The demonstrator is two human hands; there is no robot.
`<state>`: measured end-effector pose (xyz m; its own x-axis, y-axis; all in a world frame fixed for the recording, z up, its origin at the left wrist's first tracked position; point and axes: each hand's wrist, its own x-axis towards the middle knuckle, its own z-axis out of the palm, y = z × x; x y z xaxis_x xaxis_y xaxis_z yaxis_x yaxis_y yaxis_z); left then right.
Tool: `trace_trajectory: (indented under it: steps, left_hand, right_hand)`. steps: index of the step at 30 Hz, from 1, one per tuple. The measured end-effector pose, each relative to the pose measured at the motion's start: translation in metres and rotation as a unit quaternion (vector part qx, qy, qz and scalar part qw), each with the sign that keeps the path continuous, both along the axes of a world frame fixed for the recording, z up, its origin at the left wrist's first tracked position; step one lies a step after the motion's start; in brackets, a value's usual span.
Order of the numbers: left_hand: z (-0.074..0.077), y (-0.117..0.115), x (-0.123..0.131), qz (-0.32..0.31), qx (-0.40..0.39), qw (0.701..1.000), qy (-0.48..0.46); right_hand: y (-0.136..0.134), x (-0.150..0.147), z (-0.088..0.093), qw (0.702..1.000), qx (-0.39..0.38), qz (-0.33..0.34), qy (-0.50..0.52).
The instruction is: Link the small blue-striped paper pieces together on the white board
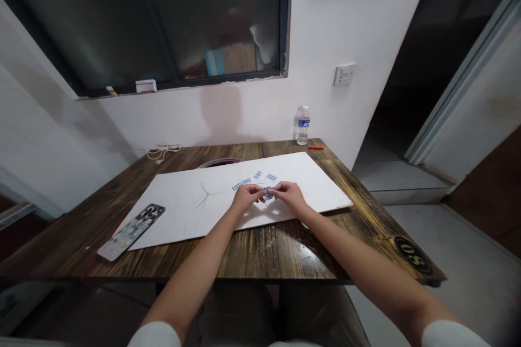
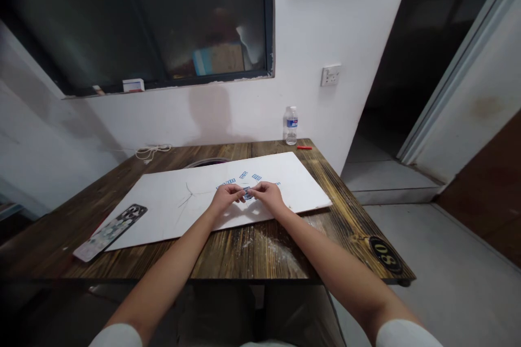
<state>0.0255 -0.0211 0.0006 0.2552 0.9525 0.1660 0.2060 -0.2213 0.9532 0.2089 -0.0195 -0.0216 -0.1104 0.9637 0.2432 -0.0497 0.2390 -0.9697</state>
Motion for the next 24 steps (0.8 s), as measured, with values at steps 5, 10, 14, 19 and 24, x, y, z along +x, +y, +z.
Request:
trace_trajectory:
  steps: [5, 10, 14, 19, 24]
  left_hand:
    - [-0.001, 0.001, -0.001, -0.004, 0.002, 1.0, -0.002]
    - [-0.002, 0.003, -0.002, -0.008, 0.003, 1.0, -0.008]
    - [-0.001, 0.002, -0.002, -0.01, 0.001, 1.0, -0.009]
    - [0.004, -0.003, 0.001, -0.004, -0.004, 1.0, 0.002]
    - [0.006, -0.004, 0.002, -0.004, -0.01, 1.0, -0.005]
  right_hand:
    - [-0.001, -0.001, 0.004, 0.997, -0.029, 0.061, 0.036]
    - [-0.003, -0.003, 0.007, 0.991, -0.041, 0.104, 0.068]
    - [-0.005, -0.003, 0.01, 0.993, -0.034, 0.097, 0.063]
    - [-0.006, -0.003, 0.012, 0.996, -0.016, 0.077, 0.049]
    - [-0.007, -0.002, 0.012, 0.996, -0.005, 0.074, 0.039]
